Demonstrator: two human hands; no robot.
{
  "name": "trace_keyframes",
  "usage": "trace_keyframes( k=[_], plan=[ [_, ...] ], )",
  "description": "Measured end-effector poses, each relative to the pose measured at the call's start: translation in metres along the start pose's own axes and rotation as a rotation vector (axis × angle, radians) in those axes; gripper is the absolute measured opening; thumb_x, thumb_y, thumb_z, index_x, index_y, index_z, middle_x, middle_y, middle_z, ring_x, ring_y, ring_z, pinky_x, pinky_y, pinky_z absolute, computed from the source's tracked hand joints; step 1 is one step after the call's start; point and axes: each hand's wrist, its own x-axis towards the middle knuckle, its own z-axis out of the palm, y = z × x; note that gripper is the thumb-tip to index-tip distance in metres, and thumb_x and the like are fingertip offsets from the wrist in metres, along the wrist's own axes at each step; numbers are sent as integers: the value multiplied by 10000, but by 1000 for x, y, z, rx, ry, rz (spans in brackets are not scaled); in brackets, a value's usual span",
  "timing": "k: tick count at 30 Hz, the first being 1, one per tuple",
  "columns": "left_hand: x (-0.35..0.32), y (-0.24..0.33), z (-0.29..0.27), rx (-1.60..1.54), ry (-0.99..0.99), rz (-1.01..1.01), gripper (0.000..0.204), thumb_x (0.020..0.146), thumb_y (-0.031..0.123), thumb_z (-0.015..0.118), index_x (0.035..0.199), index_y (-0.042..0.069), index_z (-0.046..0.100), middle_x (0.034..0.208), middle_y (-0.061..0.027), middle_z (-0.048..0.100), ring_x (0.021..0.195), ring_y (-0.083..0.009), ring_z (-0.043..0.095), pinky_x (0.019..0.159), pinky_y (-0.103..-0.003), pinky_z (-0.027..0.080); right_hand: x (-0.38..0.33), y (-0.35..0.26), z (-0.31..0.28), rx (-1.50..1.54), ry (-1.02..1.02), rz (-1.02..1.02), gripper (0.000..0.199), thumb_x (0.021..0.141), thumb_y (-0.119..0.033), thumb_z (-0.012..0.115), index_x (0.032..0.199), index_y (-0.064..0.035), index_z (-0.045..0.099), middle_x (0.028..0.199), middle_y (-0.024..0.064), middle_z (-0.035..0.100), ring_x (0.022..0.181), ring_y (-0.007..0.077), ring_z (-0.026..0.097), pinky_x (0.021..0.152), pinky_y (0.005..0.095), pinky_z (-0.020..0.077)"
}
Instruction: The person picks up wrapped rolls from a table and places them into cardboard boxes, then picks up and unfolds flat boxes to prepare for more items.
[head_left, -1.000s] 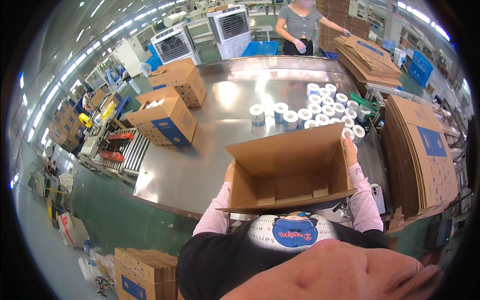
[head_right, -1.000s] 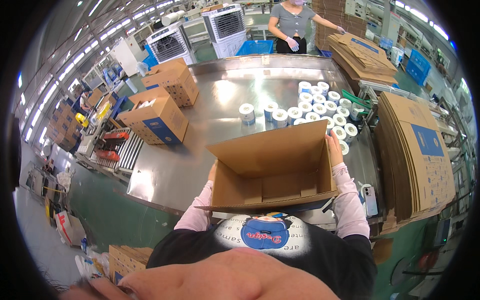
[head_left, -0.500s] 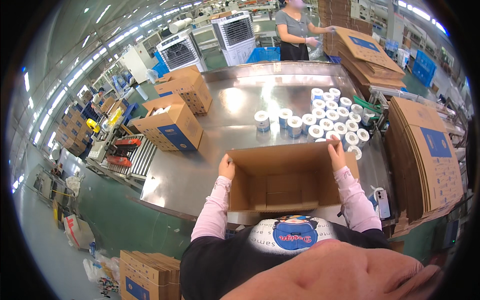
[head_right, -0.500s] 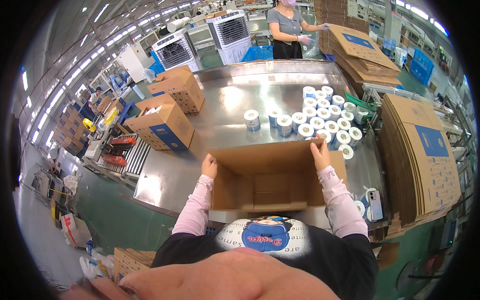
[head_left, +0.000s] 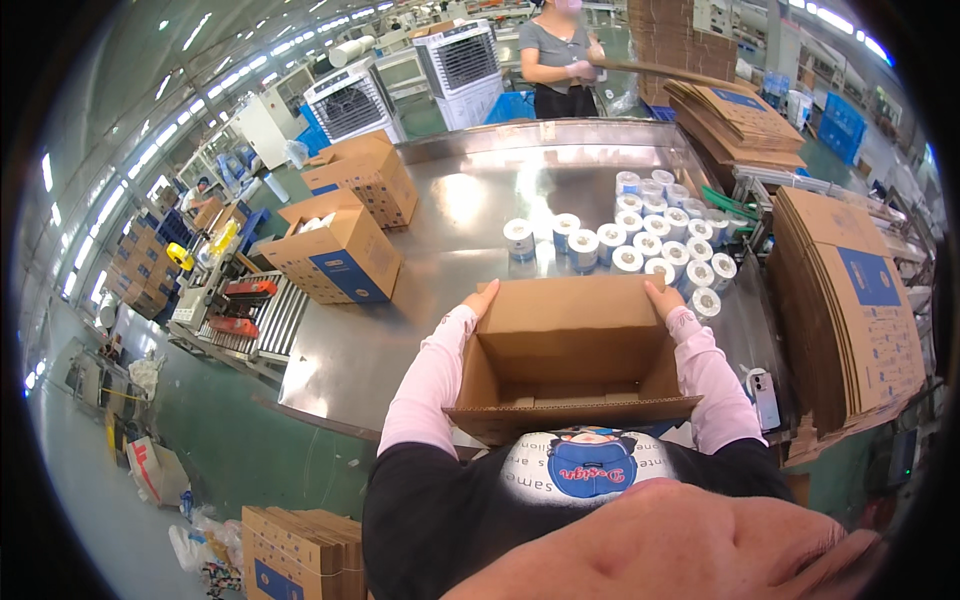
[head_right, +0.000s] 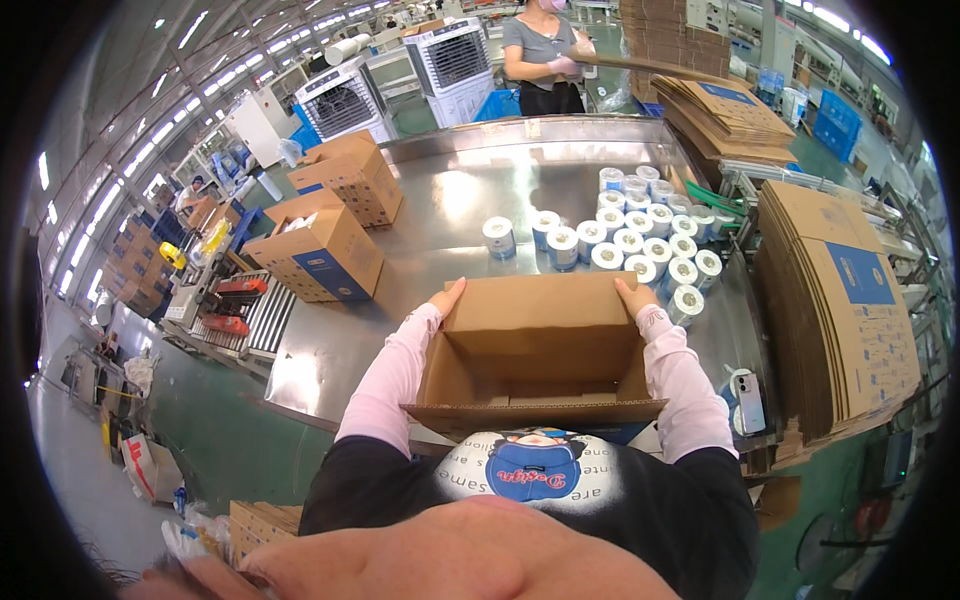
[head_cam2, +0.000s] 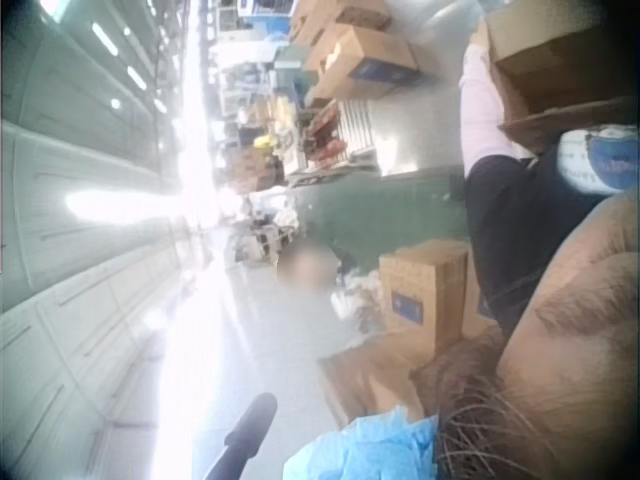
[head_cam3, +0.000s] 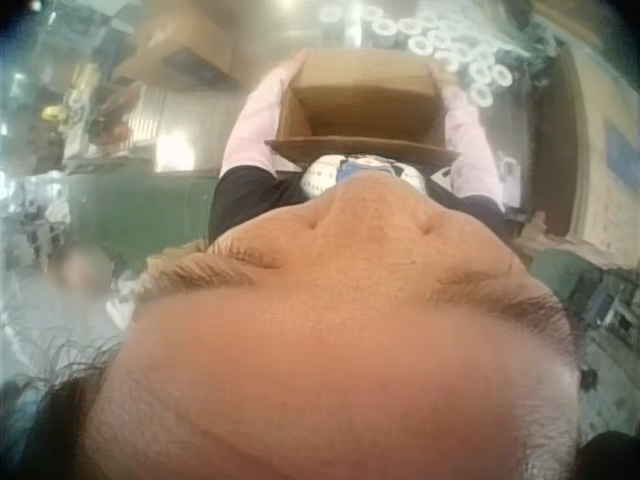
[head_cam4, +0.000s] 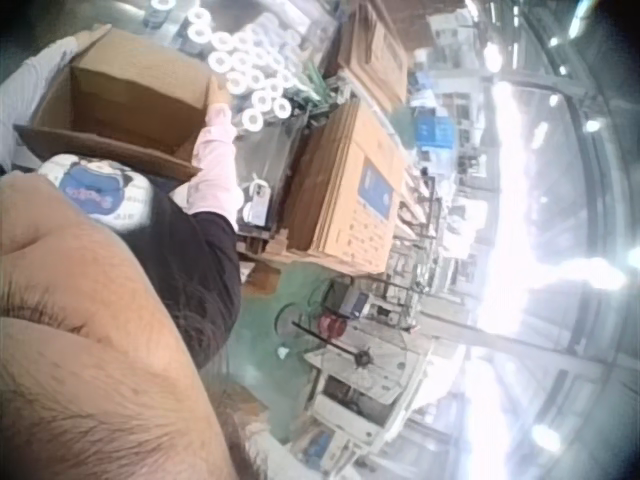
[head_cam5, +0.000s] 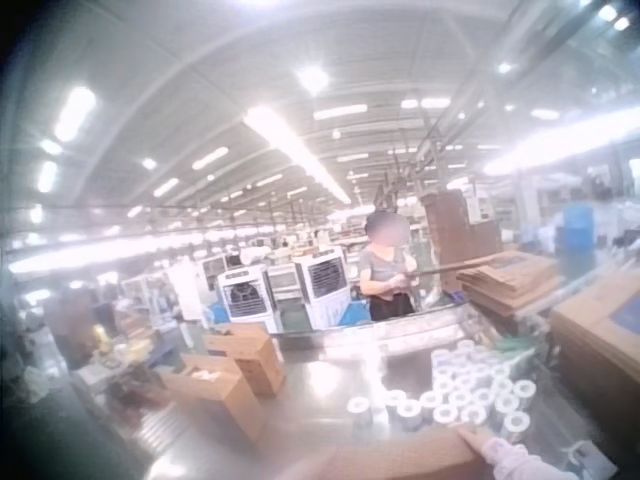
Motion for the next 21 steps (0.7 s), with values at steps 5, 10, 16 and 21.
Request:
trace_keyframes(
  k=[5,10,16,21],
  plan=[
    [12,-12,2,395,268,-29,796,862,670,443,1356,48,496,1394,-203,479,1297,-394,419,1070,-434,333,-28,-43,29,-343,137,52,618,863,-488,592,1300,-56,527,1291,233,542,1225,367,499,981,415,431],
    [-41,6,59,868,628,662,740,845,538,582,1455,187,354,1456,-154,394,1391,-351,281,1100,-515,273,-52,-22,36,-713,353,-410,716,826,-447,657,1419,-140,399,1498,161,315,1415,327,239,1100,529,268],
    [-93,21,47,1021,205,552,707,795,671,575,1234,117,585,1248,-172,588,1163,-314,552,964,-441,442,-88,-66,46,-827,-70,-613,783,751,-537,699,1389,-156,453,1434,130,431,1338,303,383,1077,475,310],
    [-79,21,46,1026,29,386,649,795,692,565,884,69,725,892,-150,711,853,-318,685,765,-409,540,-85,-64,58,-877,-173,-447,418,786,-468,704,966,-96,644,853,128,694,828,335,664,721,439,516]
  ],
)
